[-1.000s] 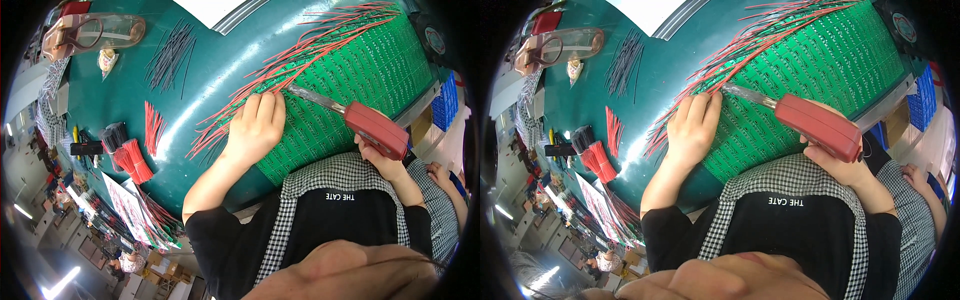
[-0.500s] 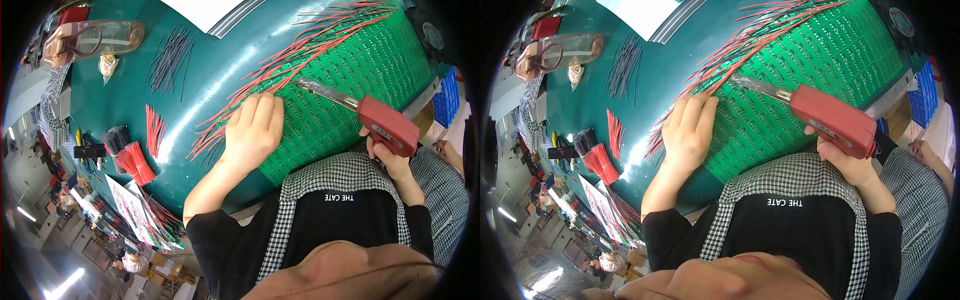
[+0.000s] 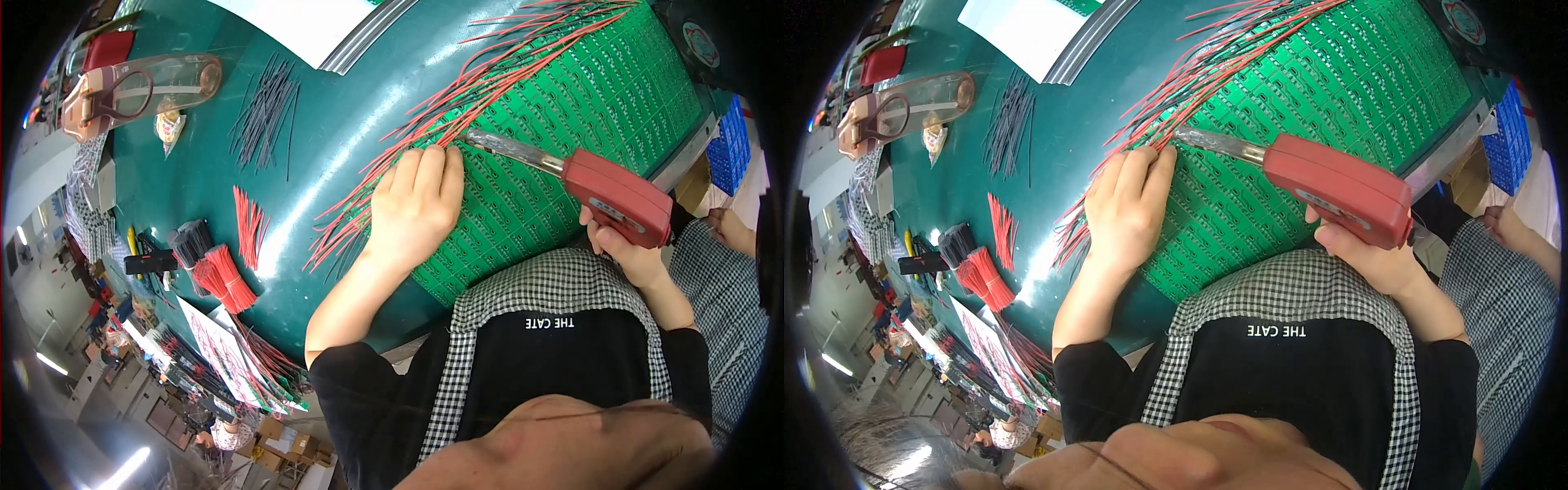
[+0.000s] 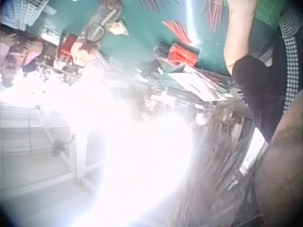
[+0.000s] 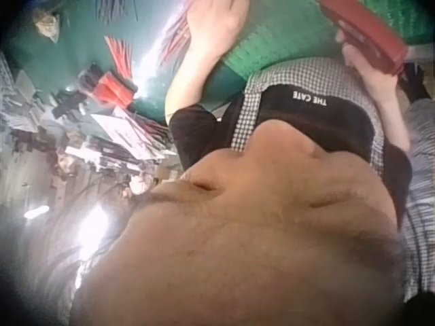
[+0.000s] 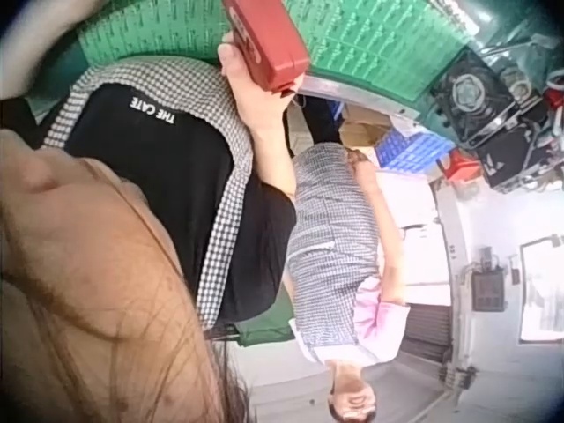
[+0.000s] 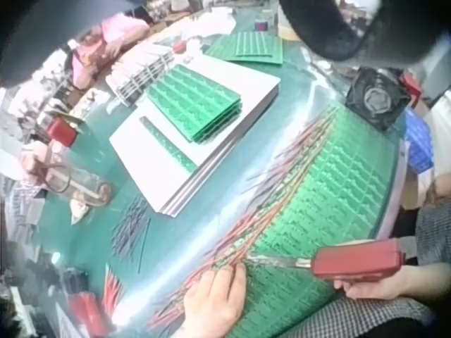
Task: Assembling bundles of wires into green circuit boards at a factory workstation.
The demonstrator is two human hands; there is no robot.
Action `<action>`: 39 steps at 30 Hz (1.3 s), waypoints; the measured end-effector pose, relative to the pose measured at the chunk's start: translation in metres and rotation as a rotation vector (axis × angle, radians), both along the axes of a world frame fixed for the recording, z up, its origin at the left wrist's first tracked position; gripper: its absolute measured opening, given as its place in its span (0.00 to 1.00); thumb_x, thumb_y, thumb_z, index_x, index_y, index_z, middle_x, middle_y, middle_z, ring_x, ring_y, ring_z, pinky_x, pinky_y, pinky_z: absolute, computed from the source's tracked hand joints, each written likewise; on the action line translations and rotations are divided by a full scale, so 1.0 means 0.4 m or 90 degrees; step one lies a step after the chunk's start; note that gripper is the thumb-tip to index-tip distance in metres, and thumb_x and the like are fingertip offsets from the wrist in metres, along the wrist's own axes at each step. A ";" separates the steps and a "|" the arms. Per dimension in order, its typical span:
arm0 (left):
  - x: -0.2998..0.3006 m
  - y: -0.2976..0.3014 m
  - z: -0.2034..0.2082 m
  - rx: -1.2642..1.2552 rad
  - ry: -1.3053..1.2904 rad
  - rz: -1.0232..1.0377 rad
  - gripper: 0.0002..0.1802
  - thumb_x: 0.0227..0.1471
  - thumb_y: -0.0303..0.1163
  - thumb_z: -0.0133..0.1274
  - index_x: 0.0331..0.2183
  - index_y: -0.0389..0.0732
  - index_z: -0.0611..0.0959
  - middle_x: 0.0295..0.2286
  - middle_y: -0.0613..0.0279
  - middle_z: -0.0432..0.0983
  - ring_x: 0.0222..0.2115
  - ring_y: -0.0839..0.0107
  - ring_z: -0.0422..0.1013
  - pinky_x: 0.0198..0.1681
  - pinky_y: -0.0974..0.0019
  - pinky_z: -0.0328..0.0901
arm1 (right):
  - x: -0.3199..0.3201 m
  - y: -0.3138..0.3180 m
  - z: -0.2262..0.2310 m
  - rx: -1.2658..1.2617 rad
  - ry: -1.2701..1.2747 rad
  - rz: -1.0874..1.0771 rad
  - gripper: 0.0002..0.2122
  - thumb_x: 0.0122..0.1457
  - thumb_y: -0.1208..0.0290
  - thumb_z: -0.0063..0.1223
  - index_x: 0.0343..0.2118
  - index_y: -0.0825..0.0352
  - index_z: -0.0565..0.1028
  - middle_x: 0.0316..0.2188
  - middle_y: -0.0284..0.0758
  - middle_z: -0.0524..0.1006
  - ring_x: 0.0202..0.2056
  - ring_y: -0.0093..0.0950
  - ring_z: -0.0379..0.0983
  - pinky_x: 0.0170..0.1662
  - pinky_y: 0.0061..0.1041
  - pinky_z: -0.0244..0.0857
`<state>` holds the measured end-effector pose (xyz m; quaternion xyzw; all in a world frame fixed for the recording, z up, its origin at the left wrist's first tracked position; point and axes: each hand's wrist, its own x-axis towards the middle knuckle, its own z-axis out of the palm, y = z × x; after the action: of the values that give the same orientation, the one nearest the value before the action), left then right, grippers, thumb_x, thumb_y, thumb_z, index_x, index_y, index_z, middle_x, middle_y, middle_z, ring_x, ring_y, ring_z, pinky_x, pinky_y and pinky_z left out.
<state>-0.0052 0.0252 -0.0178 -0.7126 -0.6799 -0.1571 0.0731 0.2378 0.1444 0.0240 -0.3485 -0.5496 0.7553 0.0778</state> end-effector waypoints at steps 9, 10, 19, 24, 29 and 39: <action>0.007 0.000 0.022 -0.046 -0.026 0.032 0.15 0.35 0.24 0.51 0.32 0.38 0.78 0.27 0.64 0.69 0.25 0.71 0.67 0.24 0.70 0.64 | 0.012 0.000 -0.004 0.035 -0.027 -0.002 0.17 0.47 0.75 0.58 0.41 0.69 0.69 0.29 0.31 0.72 0.29 0.18 0.67 0.33 0.18 0.62; 0.005 0.000 0.019 -0.046 -0.025 0.033 0.15 0.35 0.24 0.51 0.32 0.38 0.78 0.27 0.64 0.69 0.25 0.71 0.67 0.24 0.70 0.64 | 0.008 -0.001 -0.004 0.041 -0.024 -0.004 0.19 0.46 0.74 0.59 0.43 0.69 0.69 0.30 0.31 0.72 0.30 0.19 0.67 0.34 0.19 0.62; 0.005 0.000 0.011 -0.047 -0.011 0.029 0.15 0.35 0.24 0.51 0.32 0.38 0.77 0.27 0.64 0.68 0.25 0.72 0.67 0.24 0.71 0.64 | -0.018 -0.008 -0.001 0.103 0.014 -0.007 0.24 0.49 0.65 0.57 0.46 0.72 0.64 0.26 0.31 0.68 0.23 0.17 0.62 0.26 0.14 0.58; 0.002 0.001 0.008 -0.013 0.033 -0.001 0.13 0.34 0.26 0.50 0.30 0.34 0.76 0.25 0.61 0.67 0.24 0.71 0.66 0.23 0.73 0.63 | 0.007 -0.003 -0.004 0.084 -0.039 0.010 0.23 0.49 0.66 0.57 0.45 0.72 0.64 0.26 0.31 0.68 0.22 0.17 0.62 0.25 0.15 0.57; 0.005 0.007 0.007 -0.002 0.041 -0.006 0.13 0.35 0.26 0.49 0.30 0.34 0.76 0.25 0.61 0.67 0.24 0.71 0.66 0.23 0.73 0.63 | -0.002 -0.002 -0.001 0.114 -0.019 0.005 0.23 0.49 0.66 0.57 0.45 0.72 0.64 0.26 0.31 0.68 0.22 0.17 0.62 0.25 0.15 0.56; 0.009 0.005 0.010 -0.011 0.083 -0.009 0.13 0.35 0.26 0.49 0.29 0.34 0.76 0.25 0.61 0.67 0.25 0.71 0.66 0.24 0.74 0.62 | 0.017 0.010 0.010 -0.019 0.029 -0.084 0.25 0.47 0.72 0.57 0.49 0.73 0.63 0.39 0.41 0.72 0.25 0.18 0.67 0.28 0.17 0.63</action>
<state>-0.0014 0.0270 -0.0138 -0.7268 -0.6698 -0.1052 0.1097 0.2446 0.1486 0.0280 -0.3678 -0.5120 0.7645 0.1344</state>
